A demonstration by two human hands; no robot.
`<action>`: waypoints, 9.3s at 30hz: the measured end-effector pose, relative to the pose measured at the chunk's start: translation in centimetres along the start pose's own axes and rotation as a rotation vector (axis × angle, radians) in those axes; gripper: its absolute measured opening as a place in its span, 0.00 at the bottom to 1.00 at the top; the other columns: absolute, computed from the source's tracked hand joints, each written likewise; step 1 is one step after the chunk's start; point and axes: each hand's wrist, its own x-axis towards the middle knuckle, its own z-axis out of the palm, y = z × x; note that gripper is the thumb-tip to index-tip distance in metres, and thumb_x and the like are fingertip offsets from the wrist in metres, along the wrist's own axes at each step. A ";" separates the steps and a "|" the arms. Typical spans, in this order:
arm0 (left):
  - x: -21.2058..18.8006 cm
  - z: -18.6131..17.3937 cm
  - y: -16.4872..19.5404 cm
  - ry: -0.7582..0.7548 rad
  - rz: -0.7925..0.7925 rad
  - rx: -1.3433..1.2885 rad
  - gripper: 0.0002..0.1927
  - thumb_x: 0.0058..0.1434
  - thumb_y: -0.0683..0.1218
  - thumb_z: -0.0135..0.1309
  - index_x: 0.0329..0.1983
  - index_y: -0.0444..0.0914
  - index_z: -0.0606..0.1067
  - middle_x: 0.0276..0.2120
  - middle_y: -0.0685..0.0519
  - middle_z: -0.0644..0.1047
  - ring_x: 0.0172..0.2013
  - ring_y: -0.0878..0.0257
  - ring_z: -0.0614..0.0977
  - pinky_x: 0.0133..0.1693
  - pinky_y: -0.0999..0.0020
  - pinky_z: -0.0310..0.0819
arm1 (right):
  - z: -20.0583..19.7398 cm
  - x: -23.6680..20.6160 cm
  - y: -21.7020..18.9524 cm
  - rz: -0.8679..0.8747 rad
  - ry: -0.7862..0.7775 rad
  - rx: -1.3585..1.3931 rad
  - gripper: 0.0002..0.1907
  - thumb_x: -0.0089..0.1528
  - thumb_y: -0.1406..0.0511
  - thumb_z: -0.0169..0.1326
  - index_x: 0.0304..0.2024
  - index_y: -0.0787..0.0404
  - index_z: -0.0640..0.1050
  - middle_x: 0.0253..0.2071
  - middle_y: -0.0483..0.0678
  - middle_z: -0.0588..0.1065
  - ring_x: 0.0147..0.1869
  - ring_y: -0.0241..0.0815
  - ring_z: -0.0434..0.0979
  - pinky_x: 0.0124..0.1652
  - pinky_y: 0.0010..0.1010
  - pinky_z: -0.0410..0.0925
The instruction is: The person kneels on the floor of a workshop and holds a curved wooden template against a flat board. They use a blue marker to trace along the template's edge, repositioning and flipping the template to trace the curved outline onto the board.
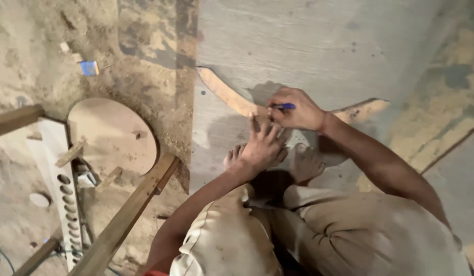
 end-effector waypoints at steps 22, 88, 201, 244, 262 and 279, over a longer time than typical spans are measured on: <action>0.6 -0.1 1.5 0.038 -0.005 -0.006 0.39 0.61 0.61 0.55 0.73 0.45 0.62 0.66 0.38 0.63 0.67 0.34 0.61 0.63 0.16 0.40 | -18.6 -14.6 4.0 0.691 -0.061 -0.134 0.11 0.56 0.67 0.58 0.40 0.60 0.84 0.29 0.51 0.82 0.31 0.46 0.82 0.34 0.36 0.74; 14.5 -5.1 -4.7 -0.507 0.665 0.408 0.09 0.64 0.49 0.53 0.39 0.49 0.84 0.39 0.56 0.84 0.41 0.56 0.84 0.40 0.57 0.78 | 17.7 15.8 -2.5 -0.091 0.214 -0.897 0.10 0.67 0.71 0.50 0.43 0.75 0.78 0.27 0.57 0.79 0.22 0.42 0.78 0.17 0.30 0.67; -6.6 2.0 -16.5 0.718 -0.243 -0.527 0.49 0.63 0.49 0.69 0.77 0.30 0.53 0.76 0.35 0.56 0.76 0.42 0.58 0.75 0.47 0.57 | 5.0 -22.5 4.3 0.398 1.205 -0.095 0.23 0.76 0.59 0.58 0.66 0.68 0.73 0.57 0.50 0.71 0.54 0.38 0.69 0.52 0.29 0.64; -6.6 0.7 -15.5 0.692 -0.255 -0.473 0.44 0.64 0.48 0.69 0.75 0.27 0.59 0.74 0.31 0.59 0.76 0.38 0.61 0.75 0.49 0.58 | 4.5 -22.7 4.4 0.396 1.230 -0.075 0.22 0.71 0.65 0.61 0.64 0.68 0.70 0.65 0.56 0.72 0.68 0.47 0.72 0.68 0.38 0.66; -6.3 1.9 -12.9 0.492 -0.324 -0.010 0.36 0.67 0.54 0.50 0.73 0.30 0.60 0.74 0.31 0.54 0.75 0.37 0.54 0.73 0.36 0.48 | 3.9 -22.6 3.8 0.484 1.247 -0.104 0.23 0.70 0.62 0.61 0.62 0.67 0.72 0.65 0.57 0.73 0.68 0.48 0.73 0.68 0.39 0.66; -3.5 -1.2 1.6 0.014 0.205 0.176 0.38 0.67 0.66 0.47 0.71 0.35 0.66 0.65 0.42 0.65 0.64 0.41 0.66 0.57 0.16 0.54 | 3.3 -21.4 2.0 0.334 1.160 -0.322 0.18 0.76 0.65 0.55 0.65 0.67 0.69 0.61 0.55 0.71 0.59 0.46 0.73 0.56 0.37 0.69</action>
